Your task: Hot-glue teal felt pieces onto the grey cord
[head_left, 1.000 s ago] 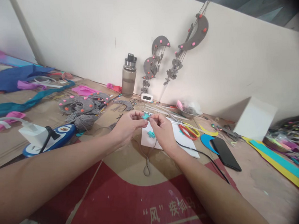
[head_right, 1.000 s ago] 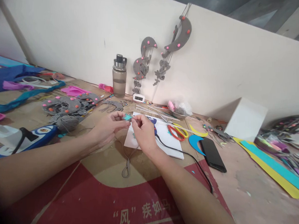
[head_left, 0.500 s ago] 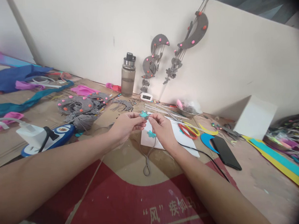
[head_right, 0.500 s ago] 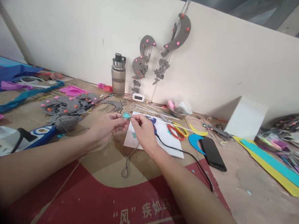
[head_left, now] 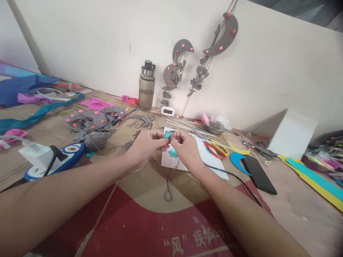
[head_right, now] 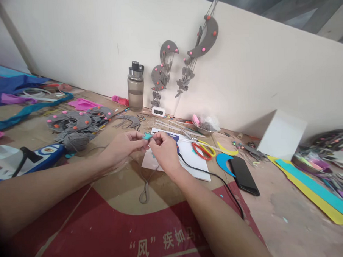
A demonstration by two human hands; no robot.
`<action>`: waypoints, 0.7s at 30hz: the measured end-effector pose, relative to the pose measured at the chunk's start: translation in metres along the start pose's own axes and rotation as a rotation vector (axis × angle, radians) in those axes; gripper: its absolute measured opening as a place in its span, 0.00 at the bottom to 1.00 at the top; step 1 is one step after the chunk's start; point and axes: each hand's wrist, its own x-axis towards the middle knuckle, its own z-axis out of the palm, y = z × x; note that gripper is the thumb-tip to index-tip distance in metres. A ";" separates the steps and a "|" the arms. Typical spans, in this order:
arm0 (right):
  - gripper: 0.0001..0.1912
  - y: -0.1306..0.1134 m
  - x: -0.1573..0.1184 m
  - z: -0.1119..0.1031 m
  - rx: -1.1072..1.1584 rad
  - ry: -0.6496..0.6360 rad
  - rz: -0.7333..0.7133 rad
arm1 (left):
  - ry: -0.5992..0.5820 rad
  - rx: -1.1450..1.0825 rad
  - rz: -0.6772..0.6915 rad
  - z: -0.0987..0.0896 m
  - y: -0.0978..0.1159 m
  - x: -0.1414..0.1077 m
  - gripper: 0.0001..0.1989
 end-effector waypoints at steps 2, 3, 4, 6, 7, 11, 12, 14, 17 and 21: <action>0.08 0.002 0.001 -0.001 0.093 -0.062 0.027 | -0.003 -0.065 -0.034 -0.001 -0.001 0.002 0.07; 0.09 0.003 0.002 -0.001 0.159 -0.104 0.047 | 0.002 -0.107 -0.056 -0.002 -0.001 0.003 0.07; 0.10 0.004 0.002 -0.001 0.226 -0.142 0.069 | 0.010 -0.145 -0.078 -0.003 -0.001 0.004 0.07; 0.12 0.006 0.003 0.000 0.333 -0.182 0.107 | 0.032 -0.200 -0.113 -0.004 -0.001 0.005 0.06; 0.12 0.007 0.003 0.000 0.364 -0.184 0.120 | 0.043 -0.215 -0.125 -0.004 -0.001 0.005 0.06; 0.12 0.009 0.003 0.002 0.355 -0.149 0.110 | 0.052 -0.225 -0.132 -0.004 -0.002 0.005 0.06; 0.12 0.009 0.003 0.002 0.335 -0.136 0.095 | 0.048 -0.222 -0.130 -0.005 -0.003 0.005 0.07; 0.11 0.010 0.003 0.003 0.299 -0.118 0.067 | 0.039 -0.214 -0.119 -0.004 -0.004 0.005 0.07; 0.08 0.010 0.003 0.003 0.258 -0.104 0.055 | 0.027 -0.195 -0.086 -0.003 -0.004 0.004 0.08; 0.06 0.010 0.003 0.003 0.196 -0.072 0.033 | 0.037 -0.141 -0.065 0.001 -0.003 0.000 0.09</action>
